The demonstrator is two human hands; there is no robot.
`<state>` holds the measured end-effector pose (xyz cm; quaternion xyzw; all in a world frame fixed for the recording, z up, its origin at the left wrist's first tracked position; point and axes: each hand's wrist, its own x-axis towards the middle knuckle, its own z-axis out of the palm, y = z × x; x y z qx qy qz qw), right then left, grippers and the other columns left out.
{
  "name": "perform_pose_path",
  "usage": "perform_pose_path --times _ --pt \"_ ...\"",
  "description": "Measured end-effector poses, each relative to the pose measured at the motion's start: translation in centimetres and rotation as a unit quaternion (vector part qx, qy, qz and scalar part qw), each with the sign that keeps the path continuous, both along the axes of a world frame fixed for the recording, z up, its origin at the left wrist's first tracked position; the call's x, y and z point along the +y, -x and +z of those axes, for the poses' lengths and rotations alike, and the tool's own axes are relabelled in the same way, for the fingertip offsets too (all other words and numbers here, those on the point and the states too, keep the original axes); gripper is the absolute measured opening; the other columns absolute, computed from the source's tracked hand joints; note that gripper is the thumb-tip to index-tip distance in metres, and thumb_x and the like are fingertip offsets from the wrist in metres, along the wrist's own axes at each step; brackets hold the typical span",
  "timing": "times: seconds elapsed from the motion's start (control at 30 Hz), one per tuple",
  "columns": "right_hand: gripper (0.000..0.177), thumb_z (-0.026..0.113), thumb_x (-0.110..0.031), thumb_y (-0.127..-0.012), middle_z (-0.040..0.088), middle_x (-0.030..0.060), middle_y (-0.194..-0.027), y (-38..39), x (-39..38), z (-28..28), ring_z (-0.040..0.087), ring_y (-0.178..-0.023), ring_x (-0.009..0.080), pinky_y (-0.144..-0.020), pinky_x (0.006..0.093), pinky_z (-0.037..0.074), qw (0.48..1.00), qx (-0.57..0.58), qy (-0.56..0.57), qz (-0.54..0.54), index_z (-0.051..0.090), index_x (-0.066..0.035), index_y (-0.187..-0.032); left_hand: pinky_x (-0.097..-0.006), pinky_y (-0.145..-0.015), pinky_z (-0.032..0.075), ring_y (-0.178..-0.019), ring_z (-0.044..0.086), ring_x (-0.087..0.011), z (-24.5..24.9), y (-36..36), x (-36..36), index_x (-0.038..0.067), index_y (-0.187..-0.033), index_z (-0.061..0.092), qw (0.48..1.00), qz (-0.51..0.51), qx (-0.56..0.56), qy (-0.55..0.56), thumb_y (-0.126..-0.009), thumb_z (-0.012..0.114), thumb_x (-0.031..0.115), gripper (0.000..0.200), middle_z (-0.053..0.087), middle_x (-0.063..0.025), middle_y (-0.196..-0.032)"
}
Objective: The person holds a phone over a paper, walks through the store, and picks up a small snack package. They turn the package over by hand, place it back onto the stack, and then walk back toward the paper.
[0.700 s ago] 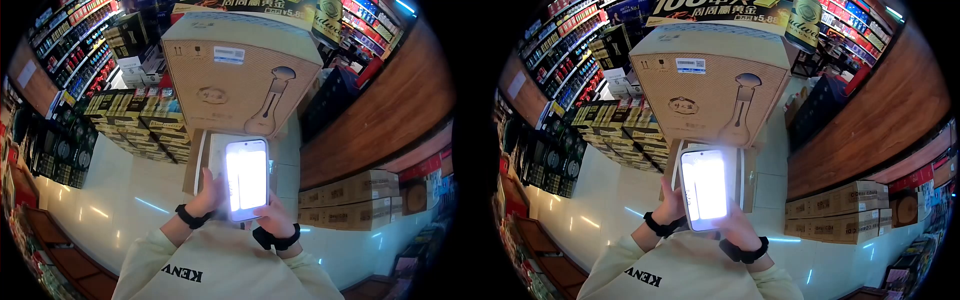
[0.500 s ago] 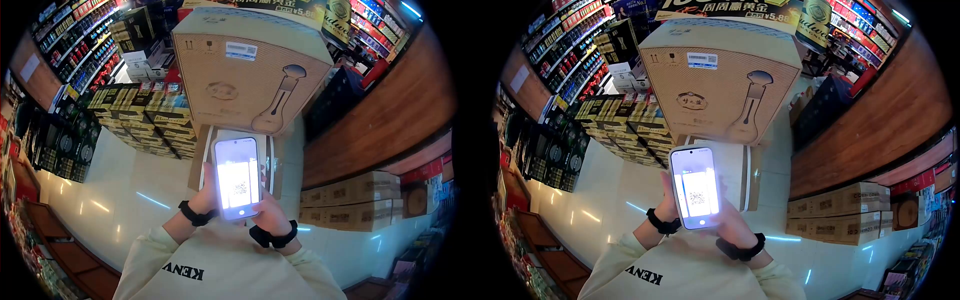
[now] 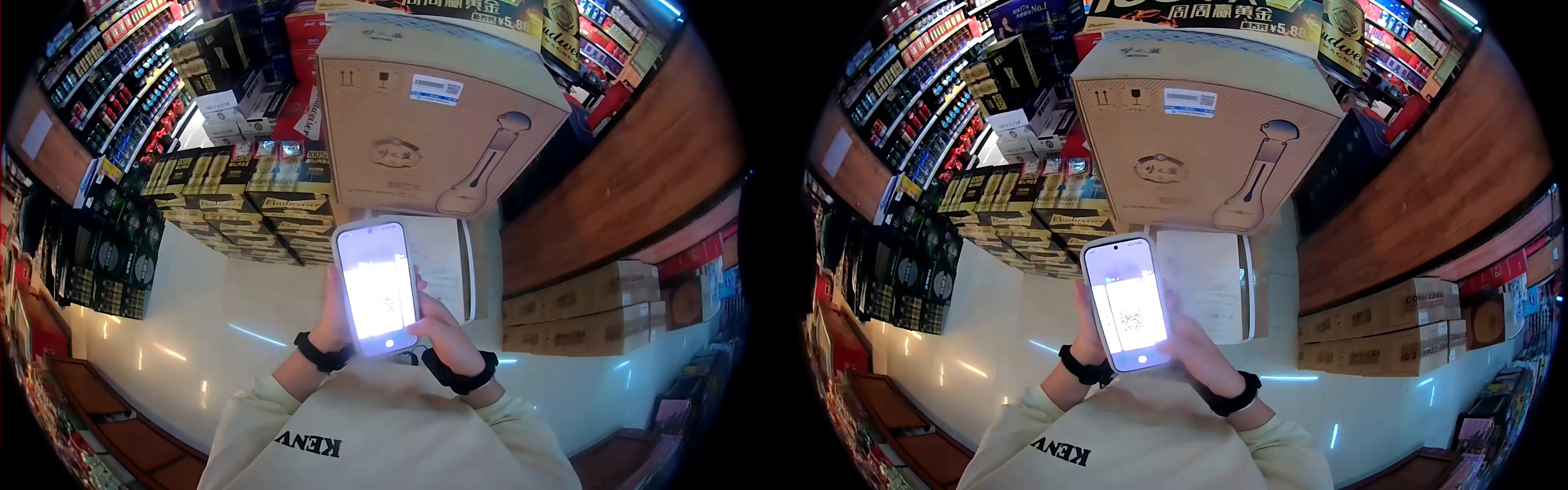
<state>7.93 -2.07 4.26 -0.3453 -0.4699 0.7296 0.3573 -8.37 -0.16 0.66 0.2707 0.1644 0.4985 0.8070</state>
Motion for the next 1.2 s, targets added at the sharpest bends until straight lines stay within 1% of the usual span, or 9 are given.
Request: perform_pose_path --times 0.2,0.37,0.5,0.6,0.63,0.73,0.83,1.03,1.2 --pt "0.043 0.042 -0.020 -0.089 0.054 0.0066 -0.118 4.2 0.3 0.2 0.049 -0.109 0.0162 -0.097 0.0289 0.034 0.996 -0.052 0.063 -0.022 0.050 0.004 -0.124 -0.0454 -0.097 0.042 -0.119 0.047 -0.0317 -1.0 4.9 0.9 0.001 -0.138 0.029 0.996 -0.058 -0.057 -0.028 -0.074 0.032 0.083 0.104 0.045 -0.0173 -0.128" --pt "0.047 0.034 -0.038 -0.098 0.059 0.0039 -0.107 7.3 0.9 -1.5 0.054 -0.098 0.0144 -0.090 0.0287 0.038 0.986 -0.147 -0.001 -0.078 0.054 -0.001 -0.119 -0.0461 -0.097 0.043 -0.119 0.048 -0.0329 -0.8 8.0 1.0 0.003 -0.139 0.030 0.998 -0.043 0.046 -0.015 -0.074 0.035 0.081 0.102 0.044 -0.0196 -0.133" --pt "0.043 0.040 -0.039 -0.094 0.065 0.0164 -0.091 6.8 1.5 -3.9 0.061 -0.088 0.0288 -0.074 0.0360 0.046 0.976 -0.204 -0.018 -0.073 0.057 -0.001 -0.109 -0.0428 -0.094 0.045 -0.112 0.052 -0.0323 -3.2 9.4 1.9 0.002 -0.134 0.036 0.998 -0.060 -0.017 -0.014 -0.075 0.034 0.081 0.099 0.050 -0.0180 -0.122" --pt "0.041 0.043 -0.038 -0.093 0.065 0.0181 -0.092 5.2 2.9 -8.0 0.061 -0.088 0.0330 -0.073 0.0380 0.047 0.920 -0.355 -0.122 -0.114 0.058 -0.005 -0.110 -0.0417 -0.094 0.045 -0.112 0.052 -0.0321 -5.9 10.6 3.4 0.002 -0.133 0.037 0.996 -0.008 -0.014 0.089 -0.081 0.035 0.074 0.088 0.052 -0.0185 -0.119" --pt "0.033 0.050 -0.032 -0.092 0.065 0.0103 -0.087 4.9 3.3 -9.1 0.061 -0.076 0.0207 -0.067 0.0323 0.048 0.891 -0.415 -0.110 -0.152 0.060 -0.003 -0.106 -0.0413 -0.093 0.046 -0.109 0.054 -0.0321 -6.7 11.0 3.9 0.002 -0.131 0.038 0.992 0.016 -0.007 0.123 -0.087 0.036 0.065 0.076 0.054 -0.0184 -0.115" --pt "0.033 0.054 -0.035 -0.085 0.065 0.0161 -0.087 4.3 4.6 -11.5 0.063 -0.082 0.0312 -0.070 0.0439 0.049 0.797 -0.570 -0.092 -0.173 0.060 -0.008 -0.101 -0.0413 -0.091 0.047 -0.106 0.055 -0.0318 -11.2 12.1 5.9 0.001 -0.128 0.040 0.987 0.040 0.059 0.141 -0.089 0.037 0.060 0.070 0.056 -0.0178 -0.110" --pt "0.028 0.061 -0.029 -0.083 0.063 0.0141 -0.088 4.0 5.4 -16.4 0.062 -0.079 0.0324 -0.068 0.0416 0.049 0.697 -0.667 -0.163 -0.205 0.055 -0.008 -0.099 -0.0414 -0.090 0.048 -0.102 0.057 -0.0312 -14.2 12.1 7.1 0.001 -0.124 0.042 0.980 0.033 0.056 0.188 -0.089 0.042 0.056 0.065 0.057 -0.0178 -0.107" --pt "0.018 0.058 -0.019 -0.078 0.057 0.0147 -0.077 2.7 5.5 -20.5 0.062 -0.072 0.0330 -0.060 0.0406 0.052 0.678 -0.678 -0.215 -0.185 0.048 -0.006 -0.086 -0.0435 -0.089 0.048 -0.100 0.058 -0.0318 -16.1 10.2 7.6 0.001 -0.122 0.044 0.969 0.008 0.057 0.242 -0.088 0.045 0.055 0.064 0.058 -0.0177 -0.104" --pt "0.036 0.062 -0.021 -0.078 0.055 0.0178 -0.086 -0.2 2.7 -20.1 0.058 -0.080 0.0354 -0.068 0.0447 0.049 0.739 -0.625 -0.227 -0.106 0.046 -0.004 -0.106 -0.0423 -0.088 0.049 -0.100 0.058 -0.0321 -15.5 8.3 7.8 0.001 -0.119 0.046 0.967 0.012 0.076 0.243 -0.086 0.043 0.063 0.070 0.059 -0.0180 -0.104"
